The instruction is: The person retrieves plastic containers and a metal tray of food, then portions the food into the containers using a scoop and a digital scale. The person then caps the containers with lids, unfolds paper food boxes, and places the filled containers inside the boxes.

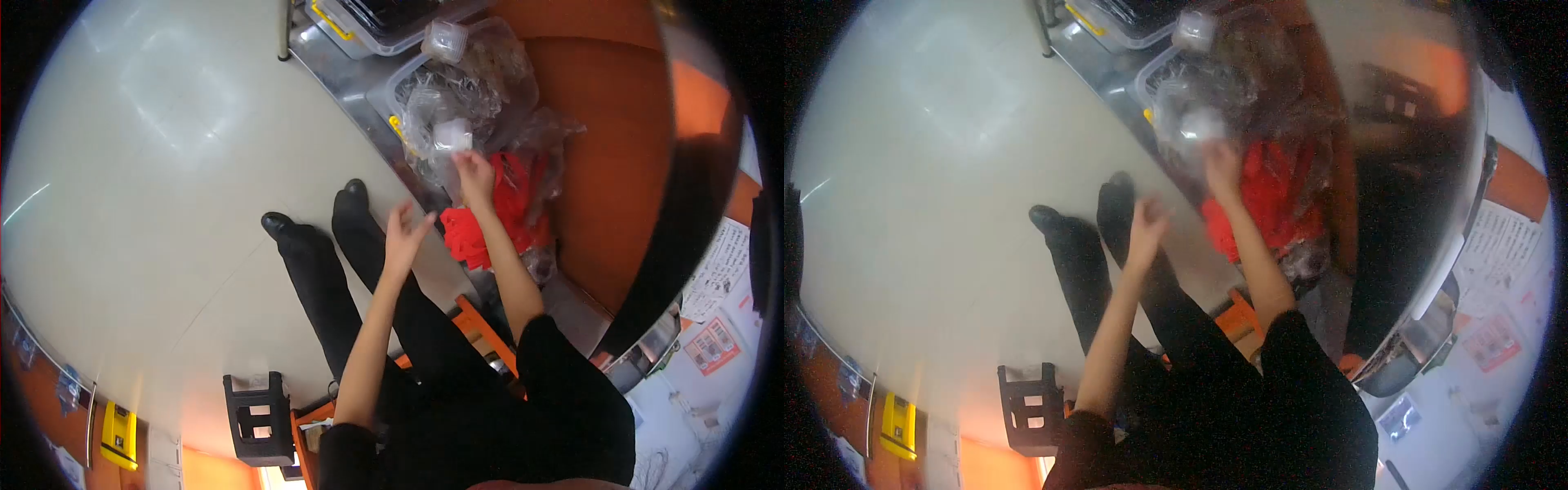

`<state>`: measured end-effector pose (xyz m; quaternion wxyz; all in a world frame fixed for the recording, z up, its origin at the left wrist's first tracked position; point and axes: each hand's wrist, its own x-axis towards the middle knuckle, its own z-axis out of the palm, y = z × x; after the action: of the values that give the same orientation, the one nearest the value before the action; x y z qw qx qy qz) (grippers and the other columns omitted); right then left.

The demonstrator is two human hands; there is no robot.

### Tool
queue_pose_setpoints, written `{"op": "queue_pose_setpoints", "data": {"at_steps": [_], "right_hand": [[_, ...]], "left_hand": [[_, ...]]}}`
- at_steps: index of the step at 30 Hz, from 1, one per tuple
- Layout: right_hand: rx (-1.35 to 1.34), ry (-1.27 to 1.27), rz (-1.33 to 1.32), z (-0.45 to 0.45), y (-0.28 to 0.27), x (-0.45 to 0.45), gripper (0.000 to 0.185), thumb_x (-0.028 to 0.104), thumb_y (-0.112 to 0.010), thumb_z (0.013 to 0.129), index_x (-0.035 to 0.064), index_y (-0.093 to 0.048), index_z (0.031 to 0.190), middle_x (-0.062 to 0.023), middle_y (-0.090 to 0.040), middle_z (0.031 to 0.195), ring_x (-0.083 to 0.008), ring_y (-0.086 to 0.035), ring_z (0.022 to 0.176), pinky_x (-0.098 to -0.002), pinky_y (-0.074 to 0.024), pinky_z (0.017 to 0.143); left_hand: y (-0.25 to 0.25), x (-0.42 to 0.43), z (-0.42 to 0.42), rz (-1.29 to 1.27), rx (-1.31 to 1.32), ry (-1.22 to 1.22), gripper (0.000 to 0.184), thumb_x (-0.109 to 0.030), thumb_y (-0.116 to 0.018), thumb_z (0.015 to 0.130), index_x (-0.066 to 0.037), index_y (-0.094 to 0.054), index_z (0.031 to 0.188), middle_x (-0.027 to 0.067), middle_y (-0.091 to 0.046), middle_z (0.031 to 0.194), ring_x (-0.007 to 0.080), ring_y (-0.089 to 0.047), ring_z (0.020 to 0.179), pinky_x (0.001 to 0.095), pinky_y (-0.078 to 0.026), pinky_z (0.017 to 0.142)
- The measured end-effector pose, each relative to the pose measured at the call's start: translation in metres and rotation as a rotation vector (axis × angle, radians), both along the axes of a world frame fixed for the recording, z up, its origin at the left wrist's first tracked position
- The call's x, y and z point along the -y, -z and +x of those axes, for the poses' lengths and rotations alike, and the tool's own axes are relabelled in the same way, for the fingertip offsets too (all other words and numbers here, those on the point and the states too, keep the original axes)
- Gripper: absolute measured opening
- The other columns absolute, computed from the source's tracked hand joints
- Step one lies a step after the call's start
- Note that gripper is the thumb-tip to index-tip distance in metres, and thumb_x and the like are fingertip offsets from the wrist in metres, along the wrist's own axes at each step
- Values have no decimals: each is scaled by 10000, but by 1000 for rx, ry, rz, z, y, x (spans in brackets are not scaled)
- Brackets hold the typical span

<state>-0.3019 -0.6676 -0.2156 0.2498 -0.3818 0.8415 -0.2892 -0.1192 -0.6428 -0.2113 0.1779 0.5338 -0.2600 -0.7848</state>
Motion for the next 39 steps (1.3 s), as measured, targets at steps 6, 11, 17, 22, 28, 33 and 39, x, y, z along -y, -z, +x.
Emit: {"op": "queue_pose_setpoints", "data": {"at_steps": [6,11,17,22,28,33,39], "right_hand": [[559,286,181,54,-84,-19,114,92,-581,783,-20,-600,783,-19,-579,821,-83,-511,755,-225,-401,701],[575,222,61,63,-97,-14,128,60,-570,784,-43,-604,852,-37,-573,868,-92,-510,793,-215,-390,726],[598,288,46,85,-91,-4,149,59,-559,795,-51,-588,891,-40,-560,908,-89,-501,832,-208,-385,742],[591,262,-13,88,-83,-15,166,78,-601,770,11,-593,922,-37,-592,906,-115,-549,835,-242,-431,757],[550,284,-1,88,-91,-29,165,79,-595,776,15,-577,927,-39,-584,893,-113,-542,843,-246,-436,745],[90,189,-275,93,-90,-37,177,160,-513,848,-2,-504,920,-50,-518,884,-114,-478,812,-247,-383,737],[-325,368,-177,2,-114,-52,222,201,-477,858,-9,-506,926,-56,-511,884,-142,-465,806,-269,-383,746]], "left_hand": [[-23,87,-30,185,-411,-132,605,-260,-719,673,-63,-429,1166,103,-498,1053,188,-498,962,304,-431,784],[-36,96,-15,-204,-157,5,536,-182,-739,641,-53,-485,1095,73,-534,965,165,-515,887,286,-425,774],[-33,104,8,-371,-19,35,530,-185,-742,611,-81,-530,1086,106,-481,1015,215,-477,963,313,-382,845],[-39,102,17,-344,-29,51,557,-200,-746,601,-122,-541,1113,82,-461,938,214,-474,924,309,-383,828],[-53,103,23,-430,-4,252,567,-182,-694,619,-76,-504,1142,115,-500,1032,222,-431,1016,323,-329,898],[-39,77,18,-496,112,68,547,-214,-741,609,-97,-538,1102,97,-481,962,204,-487,880,310,-412,789],[3,86,29,-163,150,-189,652,-238,-689,707,-43,-319,1208,165,-428,1076,237,-472,987,363,-425,811]]}}
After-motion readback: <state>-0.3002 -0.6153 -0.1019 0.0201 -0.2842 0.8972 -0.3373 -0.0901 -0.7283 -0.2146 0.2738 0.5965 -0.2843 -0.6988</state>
